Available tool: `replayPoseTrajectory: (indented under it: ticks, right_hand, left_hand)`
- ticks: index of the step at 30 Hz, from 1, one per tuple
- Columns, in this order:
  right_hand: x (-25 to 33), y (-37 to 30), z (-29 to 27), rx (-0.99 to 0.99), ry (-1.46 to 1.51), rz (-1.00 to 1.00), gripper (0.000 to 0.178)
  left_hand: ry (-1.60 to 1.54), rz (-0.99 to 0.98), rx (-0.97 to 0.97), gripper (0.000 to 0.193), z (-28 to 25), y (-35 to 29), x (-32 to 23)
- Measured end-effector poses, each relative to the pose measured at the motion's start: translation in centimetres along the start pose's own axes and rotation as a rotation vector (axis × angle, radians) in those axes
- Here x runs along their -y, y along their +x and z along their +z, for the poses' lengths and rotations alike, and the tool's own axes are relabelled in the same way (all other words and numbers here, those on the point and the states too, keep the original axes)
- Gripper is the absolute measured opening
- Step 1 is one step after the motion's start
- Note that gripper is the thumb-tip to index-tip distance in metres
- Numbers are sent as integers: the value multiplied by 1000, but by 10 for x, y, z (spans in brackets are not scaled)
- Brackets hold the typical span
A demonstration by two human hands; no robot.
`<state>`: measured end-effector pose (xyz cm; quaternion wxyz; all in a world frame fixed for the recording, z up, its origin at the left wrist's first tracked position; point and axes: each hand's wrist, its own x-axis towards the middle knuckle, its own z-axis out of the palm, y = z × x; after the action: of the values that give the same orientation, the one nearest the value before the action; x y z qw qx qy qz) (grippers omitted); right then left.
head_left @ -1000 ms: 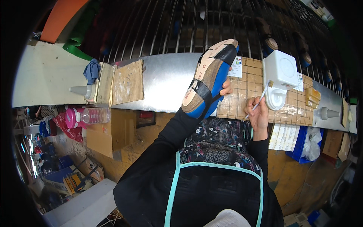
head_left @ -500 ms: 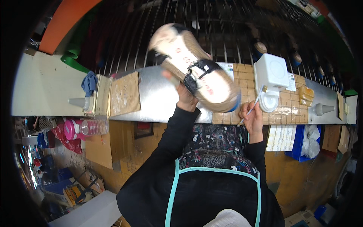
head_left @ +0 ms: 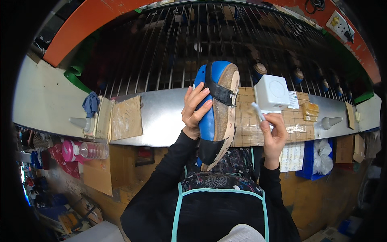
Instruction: The person applies glue to the sole and strap areas of a blue sandal using a small brush. They repeatedly dip the brush into a white container and spread the adhesive along the edges and seams of the sandal.
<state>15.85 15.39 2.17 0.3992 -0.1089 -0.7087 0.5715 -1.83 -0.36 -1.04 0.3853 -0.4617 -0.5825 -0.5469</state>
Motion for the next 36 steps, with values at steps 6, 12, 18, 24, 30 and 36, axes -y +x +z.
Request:
replayPoseTrajectory:
  ticks: [6, 12, 18, 24, 30, 36]
  right_hand:
    - [31, -6, 20, -69, -434, -174, 20]
    - [26, -13, 30, -126, -683, -293, 26]
    - [25, -13, 37, -159, -805, -353, 28]
    - [26, -15, 42, -189, -842, -340, 27]
    - [24, -15, 44, -251, -889, -420, 27]
    - [28, -14, 44, -219, -848, -337, 27]
  left_hand:
    - [35, 17, 70, 46, -1, 1, -10]
    - [65, 10, 90, 49, -1, -7, -10]
    - [134, 14, 87, 44, -2, -8, -12]
    - [201, 56, 83, 39, -3, -5, -12]
    - [216, 63, 100, 40, -4, -2, -13]
    - [259, 134, 119, 38, -5, 1, -14]
